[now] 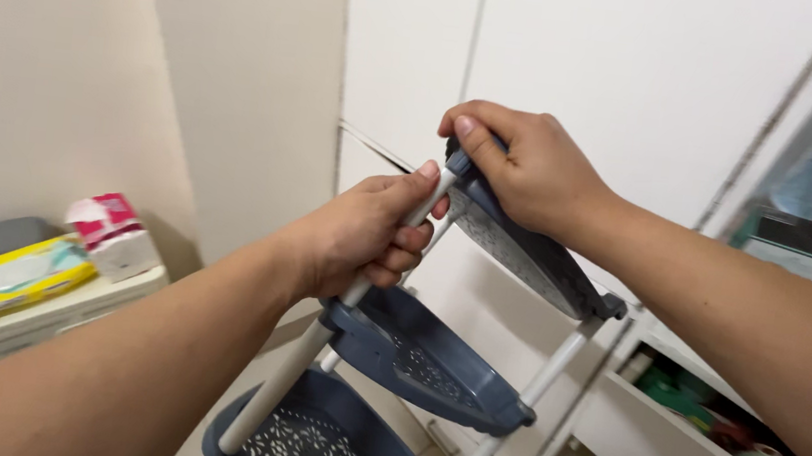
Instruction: The person disassembles a gray plastic corner shelf by removing its white support rods. They then use a white wipe to clean the inside and outside surfaces of the shelf trays and the rods individually. The person handles the shelf parts and wipes throughout the process.
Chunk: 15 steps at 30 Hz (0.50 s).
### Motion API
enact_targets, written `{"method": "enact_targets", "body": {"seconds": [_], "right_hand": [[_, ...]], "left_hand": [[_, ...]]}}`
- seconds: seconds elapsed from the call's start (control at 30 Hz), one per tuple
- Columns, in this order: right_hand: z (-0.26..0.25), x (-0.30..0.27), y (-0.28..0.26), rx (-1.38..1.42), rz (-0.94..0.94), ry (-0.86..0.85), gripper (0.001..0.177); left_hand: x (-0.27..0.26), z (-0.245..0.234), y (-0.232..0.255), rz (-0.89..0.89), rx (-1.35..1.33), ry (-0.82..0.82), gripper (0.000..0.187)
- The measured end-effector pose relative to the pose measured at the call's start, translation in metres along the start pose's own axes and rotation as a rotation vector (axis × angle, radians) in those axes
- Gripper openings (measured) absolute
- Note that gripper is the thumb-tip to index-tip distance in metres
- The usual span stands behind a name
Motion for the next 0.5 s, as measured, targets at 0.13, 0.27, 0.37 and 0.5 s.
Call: {"method": "enact_targets", "body": {"seconds": [0.13, 0.27, 0.37, 0.5], "right_hand": [[-0.017, -0.022, 0.019, 0.011, 0.036, 0.016, 0.034], [-0.042, -0.048, 0.027, 0.004, 0.075, 0.060, 0.034], [-0.064, -0.064, 0.028, -0.054, 0.177, 0.073, 0.036], [-0.084, -0.085, 0.030, 0.014, 0.246, 0.023, 0.036]], "left_hand": [[0.025, 0.020, -0.004, 0.024, 0.133, 0.012, 0.043], [0.039, 0.044, -0.007, 0.014, 0.583, 0.165, 0.041], [0.039, 0.069, -0.020, -0.020, 0.828, 0.354, 0.040], [0.049, 0.096, -0.033, 0.024, 0.907, 0.504, 0.049]]}}
Point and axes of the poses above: each hand's wrist, its own x-axis towards the middle knuckle, its own z-axis out of the palm, y = z × x, the point moved 1 cm from there along x, towards the middle knuckle, and after that the axes turned 14 degrees about -y, right-handed, at the moved point
